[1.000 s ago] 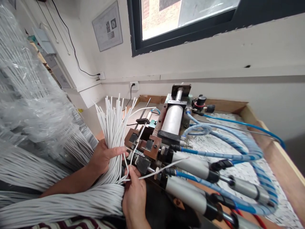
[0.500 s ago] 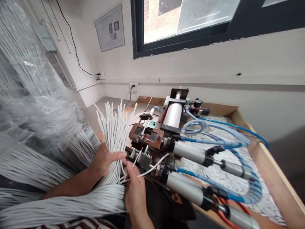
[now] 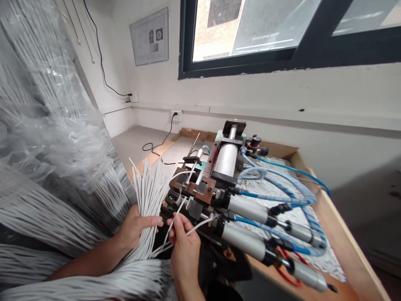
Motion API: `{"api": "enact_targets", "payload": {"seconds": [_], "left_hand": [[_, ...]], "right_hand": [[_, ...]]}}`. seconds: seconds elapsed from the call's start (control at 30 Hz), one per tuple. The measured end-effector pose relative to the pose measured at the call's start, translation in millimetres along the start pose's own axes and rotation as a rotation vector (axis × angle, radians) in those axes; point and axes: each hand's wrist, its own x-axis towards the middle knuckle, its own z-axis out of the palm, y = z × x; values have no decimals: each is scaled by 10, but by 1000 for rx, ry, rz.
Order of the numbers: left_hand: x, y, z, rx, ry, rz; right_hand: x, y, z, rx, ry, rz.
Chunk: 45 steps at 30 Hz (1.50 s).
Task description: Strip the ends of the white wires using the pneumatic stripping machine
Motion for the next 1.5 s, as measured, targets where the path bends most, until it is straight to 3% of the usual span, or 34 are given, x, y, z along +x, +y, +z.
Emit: {"api": "enact_targets", "payload": {"seconds": [0.13,0.3,0.4,0.57,0.77,1.0,1.17,1.3,1.5], "left_hand": [[26,13,-13,-15,30,0],[59,19,-13,-50,17,17],[70,47,2,-52,44,4],[77,104,26,-56,29,18],[113,105,1,-64,-6,31],[100,57,32,-58,4,18],[57,47,73,-24,-45,12],[19,46,81,-14,-82,24],[24,4,50,-13,-63,34]], "right_hand": [[37,-16,2,15,18,39],[64,44,-83,-90,-110,-14],[81,64,-107,-48,-61,-20],[141,-29,-8,138,41,115],[203,-129,72,310,3,257],[176,-99,78,279,-49,343],[57,-56,93,91,-232,227],[10,-18,77,-6,-127,104],[12,32,32,-57,-107,-21]]}}
